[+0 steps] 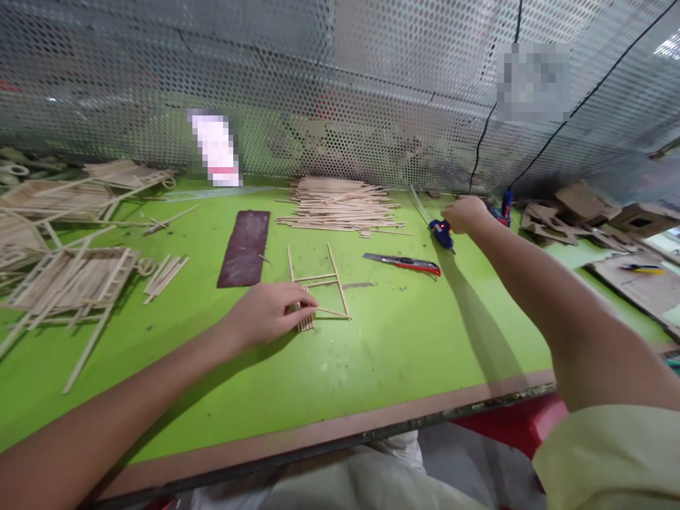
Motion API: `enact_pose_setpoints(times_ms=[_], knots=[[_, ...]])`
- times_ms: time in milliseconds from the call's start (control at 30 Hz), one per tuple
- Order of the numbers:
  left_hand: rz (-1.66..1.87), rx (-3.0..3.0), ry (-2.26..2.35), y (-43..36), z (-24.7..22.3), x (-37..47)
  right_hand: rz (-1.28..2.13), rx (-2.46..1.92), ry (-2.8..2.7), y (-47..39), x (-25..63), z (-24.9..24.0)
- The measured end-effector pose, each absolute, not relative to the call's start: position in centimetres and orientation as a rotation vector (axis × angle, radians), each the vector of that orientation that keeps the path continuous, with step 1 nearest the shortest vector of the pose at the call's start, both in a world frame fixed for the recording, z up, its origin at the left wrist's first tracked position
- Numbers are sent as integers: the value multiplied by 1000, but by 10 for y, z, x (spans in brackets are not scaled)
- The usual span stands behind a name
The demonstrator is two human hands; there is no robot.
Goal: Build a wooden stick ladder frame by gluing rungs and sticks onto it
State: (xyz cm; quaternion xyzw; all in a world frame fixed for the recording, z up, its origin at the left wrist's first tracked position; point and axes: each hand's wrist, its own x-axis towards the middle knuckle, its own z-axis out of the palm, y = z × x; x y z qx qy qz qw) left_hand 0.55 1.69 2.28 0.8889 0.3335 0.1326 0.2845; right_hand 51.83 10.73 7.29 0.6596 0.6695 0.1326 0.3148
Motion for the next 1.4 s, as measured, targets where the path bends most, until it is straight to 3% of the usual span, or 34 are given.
enact_pose_setpoints(times_ms=[300, 600, 700, 833, 1400], knots=[[519, 2248, 981, 14, 40, 5, 390, 1991, 1852, 89, 510, 117], [701, 2094, 1282, 36, 77, 29, 759, 2319, 2240, 46, 409, 155], [1006, 1957, 1316, 51, 101, 49, 841, 2461, 2361, 49, 388, 158], [1153, 1875, 1239, 65, 124, 63, 873, 2457, 2409, 66, 385, 152], [1180, 1990, 1298, 63, 121, 61, 961, 2452, 2709, 51, 356, 158]])
